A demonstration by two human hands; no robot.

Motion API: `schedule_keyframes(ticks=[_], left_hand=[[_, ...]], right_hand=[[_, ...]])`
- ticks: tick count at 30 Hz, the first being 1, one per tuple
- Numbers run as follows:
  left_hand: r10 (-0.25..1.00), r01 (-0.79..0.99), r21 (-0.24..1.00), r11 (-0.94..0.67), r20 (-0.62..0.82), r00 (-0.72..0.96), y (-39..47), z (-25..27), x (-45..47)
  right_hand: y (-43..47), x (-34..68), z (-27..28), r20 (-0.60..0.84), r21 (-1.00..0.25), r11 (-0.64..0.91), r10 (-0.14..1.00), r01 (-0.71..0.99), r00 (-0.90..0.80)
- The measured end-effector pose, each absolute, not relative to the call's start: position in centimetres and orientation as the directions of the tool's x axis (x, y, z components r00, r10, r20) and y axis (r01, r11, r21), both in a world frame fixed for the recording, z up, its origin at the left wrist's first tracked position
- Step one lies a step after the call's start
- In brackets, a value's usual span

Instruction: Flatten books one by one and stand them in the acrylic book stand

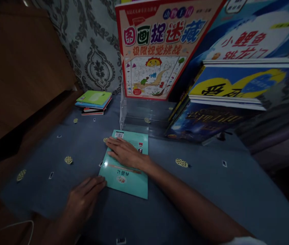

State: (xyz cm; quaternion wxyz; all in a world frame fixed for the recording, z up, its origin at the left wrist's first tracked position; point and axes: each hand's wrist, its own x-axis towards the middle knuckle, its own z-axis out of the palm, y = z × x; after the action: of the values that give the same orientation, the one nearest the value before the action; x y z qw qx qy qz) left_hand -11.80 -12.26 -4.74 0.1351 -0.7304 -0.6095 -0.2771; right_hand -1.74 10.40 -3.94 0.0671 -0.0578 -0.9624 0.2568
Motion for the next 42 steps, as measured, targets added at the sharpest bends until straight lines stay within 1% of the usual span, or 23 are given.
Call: schedule_keyframes(ticks=[2,8,17,21,24,27,31,33,38,42], left_hand=[[0.809,0.964,0.131,-0.23,0.576,0.114,-12.2,-5.0,-12.0],[0.835,0.96,0.183,-0.212,0.545,0.081,-12.3,-4.9,-12.0],[0.842,0.979,0.144,-0.144,0.538,0.045,-12.0,-3.9,-11.3],[0.853,0.979,0.141,-0.146,0.519,0.053,-12.1,-3.9,-11.3],[0.857,0.977,0.152,-0.146,0.513,0.048,-12.0,-3.9,-11.4],[0.855,0.97,0.188,-0.151,0.517,0.033,-12.0,-4.1,-11.5],[0.853,0.941,0.281,-0.186,0.523,0.012,-11.8,-4.9,-11.6],[0.854,0.935,0.296,-0.194,0.519,0.013,-11.7,-5.1,-11.5],[0.909,0.944,0.294,-0.148,0.417,0.013,-10.6,-4.5,-11.5],[0.946,0.964,0.234,-0.123,0.321,0.042,-8.0,-4.0,-12.9]], right_hand=[[11.8,-2.4,-4.3,0.11,-0.491,0.867,0.164,0.09,-0.98],[13.9,-3.4,-5.0,0.122,-0.452,0.882,0.21,0.134,-0.97],[14.0,-2.7,-5.2,0.135,-0.464,0.875,0.222,0.136,-0.966],[14.2,-1.2,-4.8,0.156,-0.465,0.873,0.247,0.15,-0.956],[14.5,0.4,-4.8,0.149,-0.441,0.883,0.251,0.163,-0.956],[14.5,2.3,-5.4,0.167,-0.415,0.885,0.301,0.209,-0.939],[14.1,5.3,-6.5,0.242,-0.402,0.871,0.399,0.283,-0.884],[13.9,6.7,-6.9,0.279,-0.391,0.865,0.437,0.315,-0.855],[13.4,8.5,-7.3,0.3,-0.391,0.842,0.499,0.372,-0.813],[13.3,8.8,-7.2,0.305,-0.384,0.829,0.53,0.408,-0.791]])
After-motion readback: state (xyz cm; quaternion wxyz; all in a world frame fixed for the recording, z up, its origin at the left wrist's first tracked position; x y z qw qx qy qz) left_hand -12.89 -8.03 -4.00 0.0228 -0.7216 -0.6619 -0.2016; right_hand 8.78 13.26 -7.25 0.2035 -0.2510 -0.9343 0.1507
